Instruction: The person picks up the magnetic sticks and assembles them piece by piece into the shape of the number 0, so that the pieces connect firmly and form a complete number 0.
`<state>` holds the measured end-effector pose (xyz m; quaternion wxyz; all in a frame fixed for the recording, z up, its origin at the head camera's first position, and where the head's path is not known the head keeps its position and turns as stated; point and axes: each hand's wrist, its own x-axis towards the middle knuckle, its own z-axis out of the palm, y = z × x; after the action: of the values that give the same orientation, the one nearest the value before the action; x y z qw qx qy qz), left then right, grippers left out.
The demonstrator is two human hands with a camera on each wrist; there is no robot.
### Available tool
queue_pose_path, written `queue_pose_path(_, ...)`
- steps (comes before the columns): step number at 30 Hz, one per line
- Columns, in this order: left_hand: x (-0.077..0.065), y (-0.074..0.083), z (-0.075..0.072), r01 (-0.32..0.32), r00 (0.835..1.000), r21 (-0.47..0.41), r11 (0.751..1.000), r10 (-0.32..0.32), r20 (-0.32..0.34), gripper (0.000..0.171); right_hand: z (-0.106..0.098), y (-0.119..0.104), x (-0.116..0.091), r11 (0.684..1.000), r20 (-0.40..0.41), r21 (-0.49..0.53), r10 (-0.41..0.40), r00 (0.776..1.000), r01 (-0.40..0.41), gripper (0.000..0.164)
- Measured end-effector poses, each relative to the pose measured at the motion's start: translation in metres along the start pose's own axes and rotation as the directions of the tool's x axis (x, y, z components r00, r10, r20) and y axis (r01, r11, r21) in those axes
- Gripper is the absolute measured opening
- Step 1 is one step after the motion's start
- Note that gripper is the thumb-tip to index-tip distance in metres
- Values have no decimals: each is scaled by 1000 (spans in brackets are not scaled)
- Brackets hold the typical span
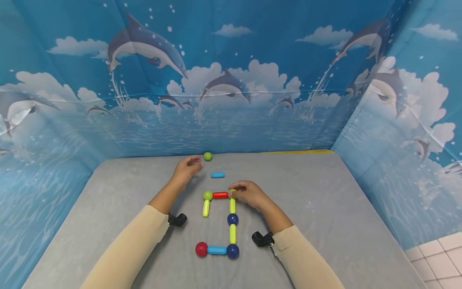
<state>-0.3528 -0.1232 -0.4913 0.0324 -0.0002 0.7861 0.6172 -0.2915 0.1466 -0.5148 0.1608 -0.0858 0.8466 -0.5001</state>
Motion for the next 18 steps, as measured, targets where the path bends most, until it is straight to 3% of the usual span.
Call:
queue_pose_path(9,30,-7,0,7,998,83,997,-2,-57,55,-1,-1,2,1000,-4,11,12,1000,-12,28)
queue_pose_path(14,41,-11,2,32,996,81,996,-26,-84,53,-1,-1,2,1000,-4,8,17,1000,-17,28)
queue_pose_path(18,46,-10,8,22,994,115,993,-9,-109,52,-2,-2,2,1000,-9,2,11,1000,-11,27)
